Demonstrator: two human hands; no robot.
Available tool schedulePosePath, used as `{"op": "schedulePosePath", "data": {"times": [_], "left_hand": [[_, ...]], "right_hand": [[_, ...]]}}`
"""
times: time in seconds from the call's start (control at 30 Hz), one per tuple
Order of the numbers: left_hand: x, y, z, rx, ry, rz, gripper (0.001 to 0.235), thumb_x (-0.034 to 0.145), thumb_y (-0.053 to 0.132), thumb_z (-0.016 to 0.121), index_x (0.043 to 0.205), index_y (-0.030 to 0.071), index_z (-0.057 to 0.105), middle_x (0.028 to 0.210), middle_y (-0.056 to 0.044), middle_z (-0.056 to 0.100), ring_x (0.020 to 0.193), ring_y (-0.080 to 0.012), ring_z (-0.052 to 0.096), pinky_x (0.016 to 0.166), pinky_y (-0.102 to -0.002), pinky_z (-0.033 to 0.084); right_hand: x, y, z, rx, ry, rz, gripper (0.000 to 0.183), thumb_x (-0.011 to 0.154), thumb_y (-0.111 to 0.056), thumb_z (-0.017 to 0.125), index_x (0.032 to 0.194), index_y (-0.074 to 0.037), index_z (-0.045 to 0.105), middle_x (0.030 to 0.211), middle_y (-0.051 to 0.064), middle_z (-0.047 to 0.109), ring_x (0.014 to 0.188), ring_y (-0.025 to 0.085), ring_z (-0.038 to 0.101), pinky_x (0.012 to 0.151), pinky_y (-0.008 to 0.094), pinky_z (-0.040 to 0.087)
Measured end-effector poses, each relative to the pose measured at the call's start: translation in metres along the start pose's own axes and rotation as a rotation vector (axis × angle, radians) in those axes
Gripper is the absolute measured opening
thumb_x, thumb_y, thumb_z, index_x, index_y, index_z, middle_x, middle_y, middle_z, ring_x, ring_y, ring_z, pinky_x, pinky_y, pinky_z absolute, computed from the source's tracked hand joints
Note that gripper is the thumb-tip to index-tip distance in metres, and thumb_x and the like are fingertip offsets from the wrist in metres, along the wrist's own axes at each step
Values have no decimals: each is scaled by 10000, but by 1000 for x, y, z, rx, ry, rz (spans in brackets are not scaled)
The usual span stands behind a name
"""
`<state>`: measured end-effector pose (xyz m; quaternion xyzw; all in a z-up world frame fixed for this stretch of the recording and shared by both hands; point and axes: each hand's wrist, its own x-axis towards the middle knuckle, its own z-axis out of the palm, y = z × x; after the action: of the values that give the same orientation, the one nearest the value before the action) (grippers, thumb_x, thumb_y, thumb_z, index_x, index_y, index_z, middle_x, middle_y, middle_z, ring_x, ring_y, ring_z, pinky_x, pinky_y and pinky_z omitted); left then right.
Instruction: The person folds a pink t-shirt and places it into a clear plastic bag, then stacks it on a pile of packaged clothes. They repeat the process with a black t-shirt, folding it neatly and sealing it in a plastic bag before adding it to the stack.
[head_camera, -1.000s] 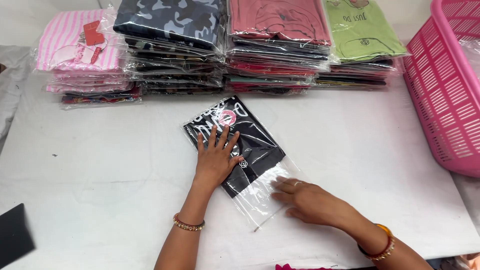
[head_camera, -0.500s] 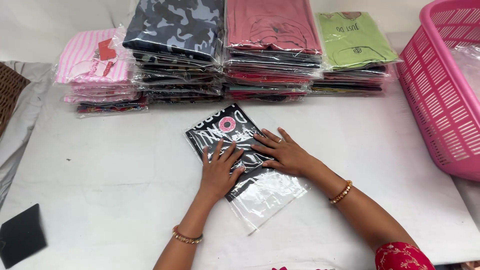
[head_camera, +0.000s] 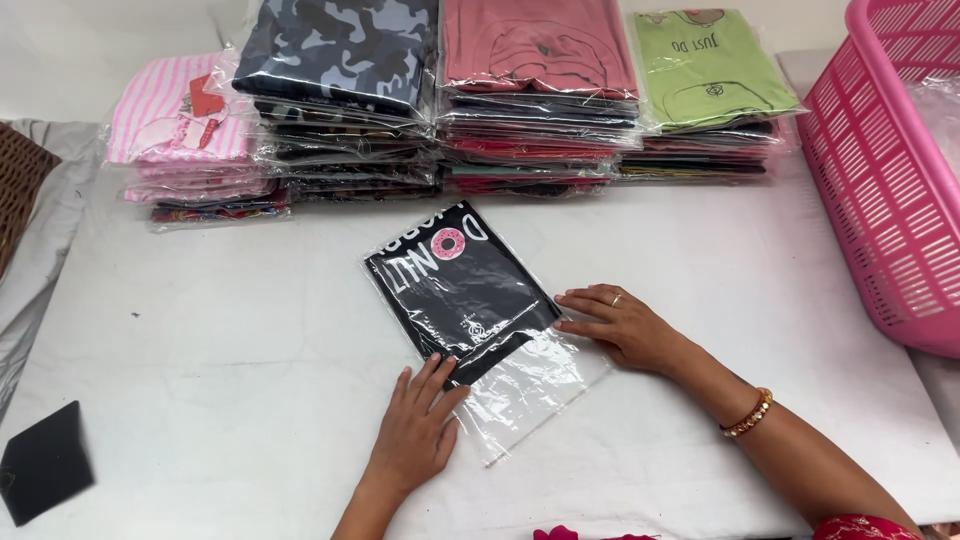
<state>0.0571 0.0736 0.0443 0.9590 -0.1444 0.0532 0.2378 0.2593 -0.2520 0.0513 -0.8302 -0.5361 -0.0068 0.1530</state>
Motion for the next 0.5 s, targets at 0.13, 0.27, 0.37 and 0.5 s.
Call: {"op": "schedulePosePath", "data": {"times": [0.13,0.27,0.37,0.5], "left_hand": [[5,0,9,94,162,68,283,862,182,662,1137,116,689,1461,-136,493,1422,-321,380,1160,-602,237],[3,-3,12,112,285,110,101,900,136,704,960,57,684,1179,-74,678,1136,-261,595,1071,-458,466],[5,4,5,-212,311,-201,117,826,86,699,923,21,690,1046,-70,696,998,-244,620,815,-371,534],[18,3,0,-254,352,-292,105,814,121,697,861,28,696,903,-79,683,908,-238,625,783,-364,513]], "right_hand": [[14,-4,-7,75,139,-150,378,811,-101,742,1170,-220,719,1443,-6,583,1350,240,511,1109,430,418],[15,6,12,357,203,-75,100,890,-222,747,929,-131,756,1156,3,729,1164,206,627,982,367,506],[18,14,38,543,120,223,186,954,-254,715,879,-89,753,910,37,736,962,175,650,852,318,531],[37,2,32,595,48,488,256,963,-294,707,846,-76,773,789,72,702,781,176,624,700,300,507]]}}
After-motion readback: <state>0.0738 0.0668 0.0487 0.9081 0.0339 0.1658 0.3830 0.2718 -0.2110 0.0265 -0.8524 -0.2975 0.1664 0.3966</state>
